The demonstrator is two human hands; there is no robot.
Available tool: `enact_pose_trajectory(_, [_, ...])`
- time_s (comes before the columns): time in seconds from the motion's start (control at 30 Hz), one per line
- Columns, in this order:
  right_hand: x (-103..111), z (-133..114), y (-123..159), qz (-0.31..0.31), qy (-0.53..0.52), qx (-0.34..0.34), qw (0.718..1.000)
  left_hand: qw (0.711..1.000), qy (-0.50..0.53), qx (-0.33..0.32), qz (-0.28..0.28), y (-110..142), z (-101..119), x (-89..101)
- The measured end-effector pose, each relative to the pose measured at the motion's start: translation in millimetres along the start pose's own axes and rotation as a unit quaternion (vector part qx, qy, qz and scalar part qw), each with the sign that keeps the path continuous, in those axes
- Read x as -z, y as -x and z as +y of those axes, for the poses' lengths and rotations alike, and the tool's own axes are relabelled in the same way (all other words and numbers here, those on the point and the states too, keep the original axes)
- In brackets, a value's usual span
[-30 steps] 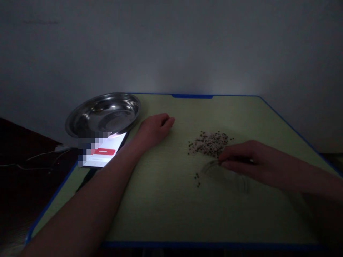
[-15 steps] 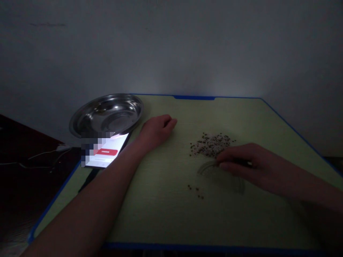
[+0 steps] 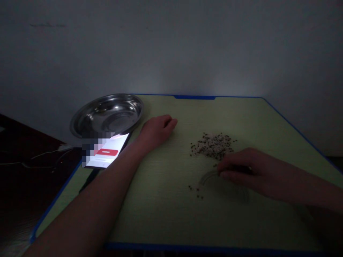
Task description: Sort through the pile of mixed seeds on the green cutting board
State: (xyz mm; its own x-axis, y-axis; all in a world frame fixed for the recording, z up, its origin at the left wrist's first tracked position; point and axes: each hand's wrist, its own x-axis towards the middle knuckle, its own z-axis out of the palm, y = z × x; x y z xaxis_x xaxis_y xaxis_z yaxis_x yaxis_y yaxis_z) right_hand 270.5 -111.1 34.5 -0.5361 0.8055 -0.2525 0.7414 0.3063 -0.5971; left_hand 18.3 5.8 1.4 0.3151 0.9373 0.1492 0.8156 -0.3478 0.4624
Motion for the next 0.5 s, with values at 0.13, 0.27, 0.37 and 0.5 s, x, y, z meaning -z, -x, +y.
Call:
enact_pose_trajectory(0.13, [1.6,2.0,0.4,-0.015,0.003,0.020,1.000,1.000,0.004,0.002,-0.001,0.1,-0.3,-0.1])
enact_pose_trajectory(0.27, [2.1,3.4,2.8,-0.031,0.013,0.026,0.999,1.000,0.011,-0.001,-0.006,0.0,-1.3,-0.4])
enact_pose_trajectory(0.37, [1.3,4.3,1.8,-0.041,0.017,0.019,0.999,1.000,0.012,0.001,-0.005,0.3,-0.9,-0.1])
enact_pose_trajectory(0.5, [-0.4,5.7,-2.4,-0.026,-0.002,0.003,1.000,1.000,0.009,0.005,-0.009,1.1,0.6,0.9])
